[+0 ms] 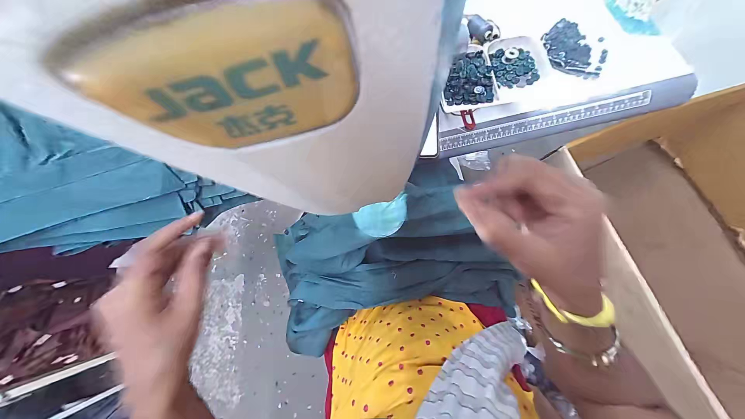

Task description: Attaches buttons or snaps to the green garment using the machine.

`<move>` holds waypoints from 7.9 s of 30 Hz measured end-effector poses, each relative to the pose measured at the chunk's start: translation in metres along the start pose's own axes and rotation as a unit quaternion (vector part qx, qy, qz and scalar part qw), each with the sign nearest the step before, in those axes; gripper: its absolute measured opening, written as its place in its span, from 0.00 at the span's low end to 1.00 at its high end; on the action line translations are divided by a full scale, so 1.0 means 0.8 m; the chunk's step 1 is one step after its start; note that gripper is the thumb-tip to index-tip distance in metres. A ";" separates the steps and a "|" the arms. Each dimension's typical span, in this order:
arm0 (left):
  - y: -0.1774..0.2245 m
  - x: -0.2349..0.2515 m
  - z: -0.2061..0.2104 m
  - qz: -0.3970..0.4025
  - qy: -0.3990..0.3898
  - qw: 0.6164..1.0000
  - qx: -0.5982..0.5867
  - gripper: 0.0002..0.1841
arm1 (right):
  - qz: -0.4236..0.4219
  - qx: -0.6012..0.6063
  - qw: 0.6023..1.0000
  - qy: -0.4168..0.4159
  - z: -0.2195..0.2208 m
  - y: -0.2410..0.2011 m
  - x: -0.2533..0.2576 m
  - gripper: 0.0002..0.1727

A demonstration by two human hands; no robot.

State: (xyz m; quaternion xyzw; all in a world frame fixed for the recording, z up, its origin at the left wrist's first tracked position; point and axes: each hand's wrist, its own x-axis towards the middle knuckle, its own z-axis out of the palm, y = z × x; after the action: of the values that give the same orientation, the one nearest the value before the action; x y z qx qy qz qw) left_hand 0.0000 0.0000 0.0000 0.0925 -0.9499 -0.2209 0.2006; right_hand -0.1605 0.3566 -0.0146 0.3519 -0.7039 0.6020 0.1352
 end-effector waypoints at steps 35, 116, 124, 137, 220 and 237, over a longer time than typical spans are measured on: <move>0.134 0.050 0.154 0.026 0.131 0.933 -0.333 0.08 | 0.063 0.079 0.988 0.117 0.125 0.029 0.023 0.11; 0.108 0.062 0.161 -0.034 -0.004 0.960 -0.278 0.13 | -0.059 -0.327 0.936 0.120 0.132 0.027 -0.001 0.07; 0.116 0.070 0.161 -0.038 0.015 0.960 -0.277 0.10 | -0.066 -0.310 0.942 0.113 0.128 0.027 -0.002 0.03; 0.034 0.074 0.162 -0.142 -0.085 0.975 -0.146 0.13 | 0.012 -0.214 0.961 0.173 0.088 0.039 -0.022 0.07; 0.096 0.065 0.177 -0.154 -0.080 0.891 -0.418 0.26 | 0.143 -0.264 0.951 0.075 -0.009 0.099 -0.014 0.12; 0.098 0.062 0.177 -0.158 -0.065 0.885 -0.434 0.26 | 0.003 -0.416 0.908 -0.053 -0.009 0.152 0.077 0.07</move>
State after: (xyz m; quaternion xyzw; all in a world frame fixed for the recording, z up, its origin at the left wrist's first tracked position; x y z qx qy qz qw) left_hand -0.1111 0.1104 -0.0637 0.1302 -0.7429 -0.6454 0.1206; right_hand -0.2862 0.3458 -0.0662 0.2929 -0.8978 0.2350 0.2299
